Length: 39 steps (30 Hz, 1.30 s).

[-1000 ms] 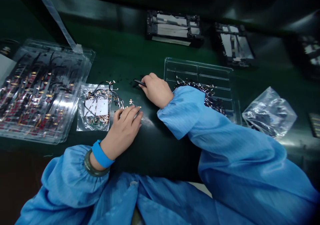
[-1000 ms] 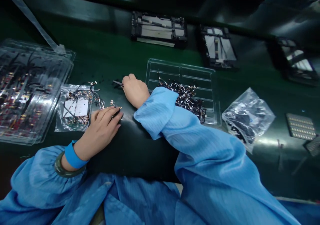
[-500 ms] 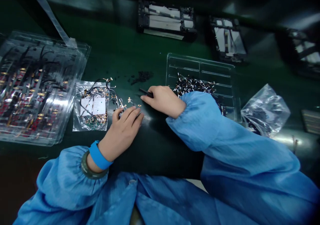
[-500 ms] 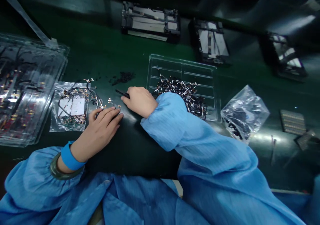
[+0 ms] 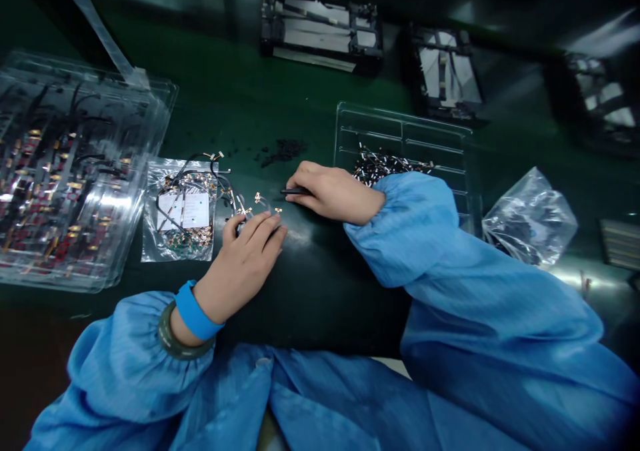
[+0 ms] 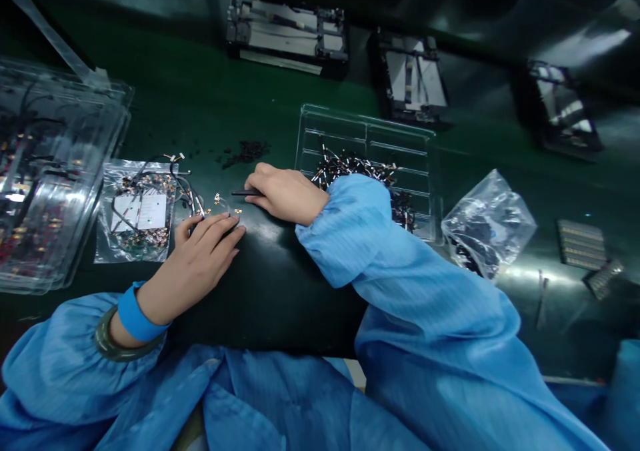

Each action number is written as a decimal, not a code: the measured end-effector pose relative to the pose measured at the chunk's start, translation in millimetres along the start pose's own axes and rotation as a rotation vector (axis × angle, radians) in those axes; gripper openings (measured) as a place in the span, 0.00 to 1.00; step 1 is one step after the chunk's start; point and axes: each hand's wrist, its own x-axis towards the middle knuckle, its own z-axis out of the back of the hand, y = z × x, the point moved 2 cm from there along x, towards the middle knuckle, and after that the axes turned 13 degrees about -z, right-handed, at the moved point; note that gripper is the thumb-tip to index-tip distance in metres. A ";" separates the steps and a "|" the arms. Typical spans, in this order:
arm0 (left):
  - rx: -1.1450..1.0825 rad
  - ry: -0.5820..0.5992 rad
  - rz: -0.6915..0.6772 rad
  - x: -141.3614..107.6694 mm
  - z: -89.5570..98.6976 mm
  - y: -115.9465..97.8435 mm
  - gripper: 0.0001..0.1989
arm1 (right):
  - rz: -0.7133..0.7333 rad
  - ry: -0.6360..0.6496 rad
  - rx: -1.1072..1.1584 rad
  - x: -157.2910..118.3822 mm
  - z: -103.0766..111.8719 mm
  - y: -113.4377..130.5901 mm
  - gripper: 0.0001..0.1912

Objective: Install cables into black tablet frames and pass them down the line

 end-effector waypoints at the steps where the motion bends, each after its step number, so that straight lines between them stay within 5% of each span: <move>1: -0.001 0.002 0.001 0.0 0.1 -0.1 0.14 | 0.003 -0.008 0.002 -2.0 -0.9 2.3 0.12; 12: -0.002 -0.008 -0.009 -0.8 1.1 -0.5 0.15 | -0.069 -0.123 0.057 -20.7 -20.6 24.8 0.10; 21: -0.022 -0.006 -0.019 -5.6 0.5 -1.6 0.14 | 0.156 -0.343 -0.213 -44.7 -33.0 28.2 0.19; 32: -0.053 -0.019 -0.023 -9.3 0.0 -1.3 0.13 | -0.022 -0.103 -0.388 -52.5 -25.7 57.3 0.24; 39: -0.044 -0.011 -0.021 -9.8 -0.4 -2.0 0.13 | -0.014 -0.068 -0.391 -54.6 -27.5 54.1 0.23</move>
